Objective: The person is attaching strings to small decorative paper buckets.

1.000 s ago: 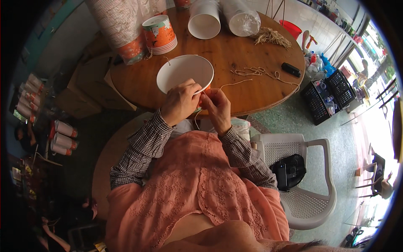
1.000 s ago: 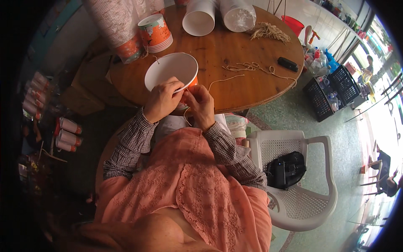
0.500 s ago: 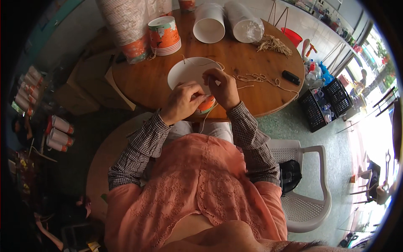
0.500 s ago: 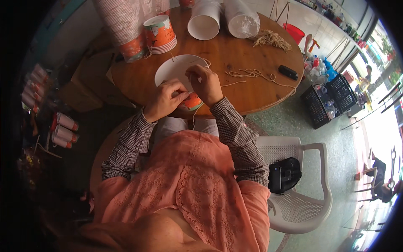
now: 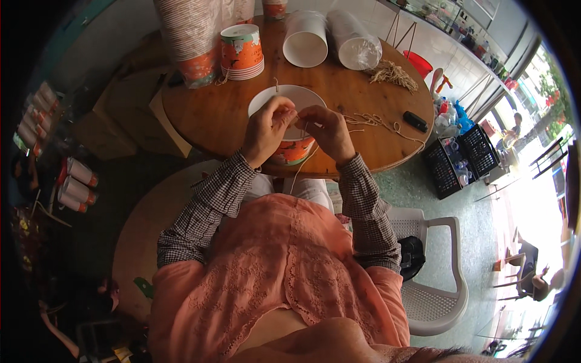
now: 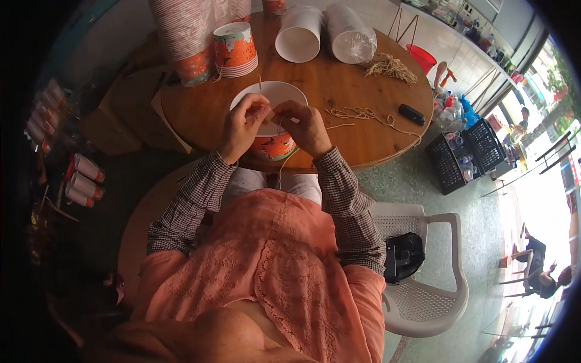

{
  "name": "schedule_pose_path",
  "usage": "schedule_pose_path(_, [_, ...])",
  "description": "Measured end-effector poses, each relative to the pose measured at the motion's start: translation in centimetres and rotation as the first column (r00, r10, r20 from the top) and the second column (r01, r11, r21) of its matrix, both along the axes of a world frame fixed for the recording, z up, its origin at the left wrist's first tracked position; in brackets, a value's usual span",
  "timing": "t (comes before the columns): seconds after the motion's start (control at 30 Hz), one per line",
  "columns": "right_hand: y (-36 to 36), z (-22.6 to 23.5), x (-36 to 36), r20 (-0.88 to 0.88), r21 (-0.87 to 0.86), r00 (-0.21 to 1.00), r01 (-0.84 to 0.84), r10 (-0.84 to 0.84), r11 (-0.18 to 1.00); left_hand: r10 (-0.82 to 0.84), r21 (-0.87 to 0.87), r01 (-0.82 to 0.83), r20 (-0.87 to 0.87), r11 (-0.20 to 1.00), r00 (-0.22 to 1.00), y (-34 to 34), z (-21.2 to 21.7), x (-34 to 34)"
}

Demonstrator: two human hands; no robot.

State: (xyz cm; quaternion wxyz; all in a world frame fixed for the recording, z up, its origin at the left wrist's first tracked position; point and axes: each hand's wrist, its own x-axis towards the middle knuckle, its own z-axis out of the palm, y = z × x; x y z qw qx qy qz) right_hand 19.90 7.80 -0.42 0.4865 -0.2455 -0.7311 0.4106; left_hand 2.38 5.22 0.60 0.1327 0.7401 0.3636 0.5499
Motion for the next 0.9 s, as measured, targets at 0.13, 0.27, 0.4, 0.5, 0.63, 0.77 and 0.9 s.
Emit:
schedule_pose_path(0.13, [-0.5, -0.5, -1.1, 0.018, 0.179, 0.959, 0.276, -0.284, 0.944, -0.034, -0.210, 0.074, 0.188, 0.975, 0.982, 0.1, -0.9, -0.5])
schedule_pose_path(0.27, [-0.8, -0.7, -2.1, -0.088, 0.140, 0.909, 0.416, -0.407, 0.899, 0.014, -0.126, -0.017, -0.022, 0.992, 1.000, 0.1, -2.1, -0.6])
schedule_pose_path(0.4, [-0.4, -1.3, -2.4, -0.092, 0.251, 0.895, 0.445, -0.436, 0.860, -0.115, -0.300, 0.136, 0.085, 0.944, 0.990, -0.2, -0.4, -0.3])
schedule_pose_path(0.5, [-0.4, -1.3, -2.4, -0.131, 0.200, 0.901, 0.433, -0.414, 0.879, -0.204, -0.455, 0.251, 0.150, 0.855, 0.967, -0.5, 0.7, -0.5])
schedule_pose_path(0.63, [-0.8, -0.8, -2.4, -0.245, 0.034, 0.919, 0.328, -0.310, 0.944, -0.218, -0.480, 0.295, 0.210, 0.826, 0.953, -0.7, 0.1, -0.5])
schedule_pose_path(0.77, [-1.3, -0.1, -2.5, -0.192, 0.018, 0.896, 0.411, -0.400, 0.912, -0.081, -0.258, 0.101, 0.086, 0.961, 0.993, -0.7, -0.8, 0.3])
schedule_pose_path(0.9, [-1.3, 0.1, -2.2, -0.115, 0.066, 0.885, 0.461, -0.452, 0.885, 0.004, -0.274, -0.029, -0.091, 0.961, 0.996, -0.5, -0.7, 0.2])
